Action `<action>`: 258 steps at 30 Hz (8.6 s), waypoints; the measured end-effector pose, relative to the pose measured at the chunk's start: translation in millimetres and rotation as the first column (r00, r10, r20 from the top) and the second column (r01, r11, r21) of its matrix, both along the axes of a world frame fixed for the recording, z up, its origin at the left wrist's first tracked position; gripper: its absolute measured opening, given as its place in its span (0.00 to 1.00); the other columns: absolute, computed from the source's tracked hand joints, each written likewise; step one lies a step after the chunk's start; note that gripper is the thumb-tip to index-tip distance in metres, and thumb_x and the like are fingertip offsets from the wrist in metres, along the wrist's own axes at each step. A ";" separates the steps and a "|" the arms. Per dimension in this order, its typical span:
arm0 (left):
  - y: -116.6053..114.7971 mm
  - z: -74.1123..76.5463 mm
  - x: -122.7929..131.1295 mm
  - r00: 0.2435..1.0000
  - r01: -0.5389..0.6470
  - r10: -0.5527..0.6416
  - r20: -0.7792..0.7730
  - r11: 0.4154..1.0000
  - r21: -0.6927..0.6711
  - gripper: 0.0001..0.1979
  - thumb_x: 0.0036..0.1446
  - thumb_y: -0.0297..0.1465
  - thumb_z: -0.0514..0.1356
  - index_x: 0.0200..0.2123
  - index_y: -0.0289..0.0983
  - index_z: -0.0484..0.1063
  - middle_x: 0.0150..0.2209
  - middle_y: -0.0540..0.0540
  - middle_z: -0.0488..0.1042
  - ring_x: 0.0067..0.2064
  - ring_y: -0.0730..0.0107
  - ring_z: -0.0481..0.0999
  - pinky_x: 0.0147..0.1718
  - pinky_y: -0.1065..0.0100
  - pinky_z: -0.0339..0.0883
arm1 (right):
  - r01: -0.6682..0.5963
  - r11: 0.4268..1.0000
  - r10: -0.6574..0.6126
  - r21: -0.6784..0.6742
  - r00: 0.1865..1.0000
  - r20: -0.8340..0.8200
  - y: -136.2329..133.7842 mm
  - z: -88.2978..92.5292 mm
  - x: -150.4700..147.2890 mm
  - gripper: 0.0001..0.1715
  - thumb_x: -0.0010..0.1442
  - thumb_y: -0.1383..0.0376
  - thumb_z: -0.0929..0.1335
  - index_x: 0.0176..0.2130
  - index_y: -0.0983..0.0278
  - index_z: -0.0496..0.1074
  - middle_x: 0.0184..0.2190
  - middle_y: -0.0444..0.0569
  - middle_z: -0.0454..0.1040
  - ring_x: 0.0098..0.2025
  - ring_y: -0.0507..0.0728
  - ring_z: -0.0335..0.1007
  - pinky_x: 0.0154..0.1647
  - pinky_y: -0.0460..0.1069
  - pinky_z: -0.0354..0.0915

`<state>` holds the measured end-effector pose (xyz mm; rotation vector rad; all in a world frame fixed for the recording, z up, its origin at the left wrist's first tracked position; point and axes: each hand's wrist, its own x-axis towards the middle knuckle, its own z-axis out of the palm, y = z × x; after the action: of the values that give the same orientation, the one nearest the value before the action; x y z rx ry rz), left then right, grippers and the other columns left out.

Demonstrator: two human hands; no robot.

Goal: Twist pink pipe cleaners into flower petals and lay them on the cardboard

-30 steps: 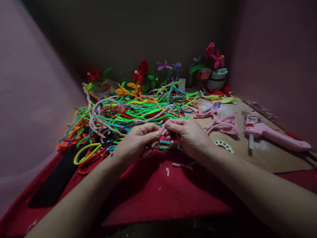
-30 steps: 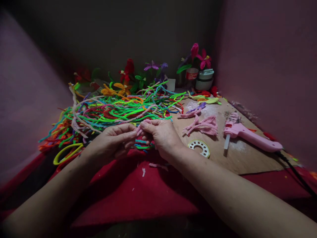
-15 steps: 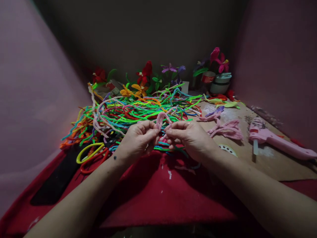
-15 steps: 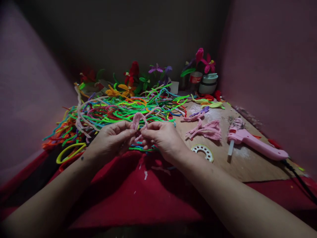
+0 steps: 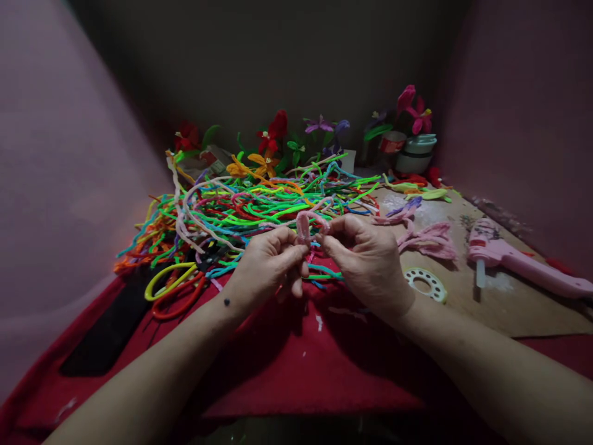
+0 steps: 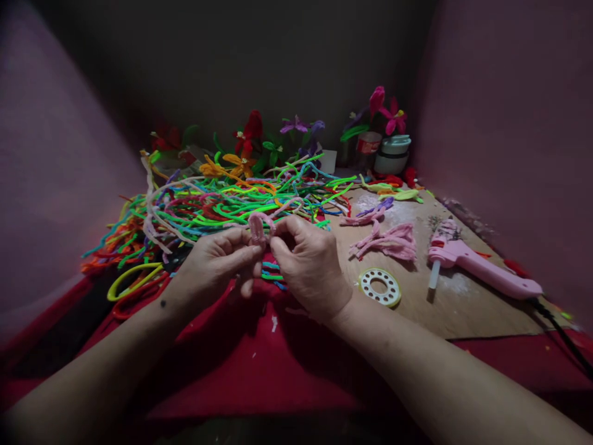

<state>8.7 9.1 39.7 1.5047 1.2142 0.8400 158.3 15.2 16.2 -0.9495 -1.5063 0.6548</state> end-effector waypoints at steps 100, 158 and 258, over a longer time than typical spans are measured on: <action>-1.9 1.5 1.4 0.996 -0.056 0.054 -0.069 0.998 -0.036 0.11 0.51 0.38 0.59 0.26 0.35 0.66 0.13 0.55 0.63 0.14 0.80 0.61 0.13 0.78 0.50 | -0.665 0.680 0.350 -0.309 0.665 -0.660 15.4 -11.7 0.6 0.09 0.43 0.65 0.73 0.26 0.68 0.73 0.23 0.43 0.69 0.23 0.48 0.60 0.27 0.46 0.56; 5.0 -0.8 -2.4 0.990 -0.127 0.129 -0.064 0.991 0.038 0.11 0.48 0.37 0.61 0.29 0.33 0.72 0.21 0.51 0.67 0.19 0.81 0.58 0.18 0.75 0.52 | -0.508 0.562 0.258 -0.653 0.858 -0.445 0.0 -3.6 -5.9 0.14 0.52 0.61 0.67 0.20 0.67 0.67 0.11 0.41 0.63 0.09 0.46 0.53 0.09 0.42 0.47; 8.2 -0.2 -7.7 0.958 0.101 -0.077 0.278 0.992 -0.073 0.07 0.50 0.28 0.61 0.32 0.35 0.66 0.29 0.52 0.69 0.24 0.77 0.69 0.23 0.73 0.66 | -0.838 0.374 0.302 -0.398 0.516 -0.802 5.8 -14.0 -7.0 0.13 0.43 0.70 0.72 0.29 0.67 0.65 0.25 0.47 0.74 0.17 0.48 0.65 0.14 0.42 0.60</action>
<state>1.0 17.3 39.4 1.3135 0.9586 0.8916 151.3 21.0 2.2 -0.5701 -0.8705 2.1240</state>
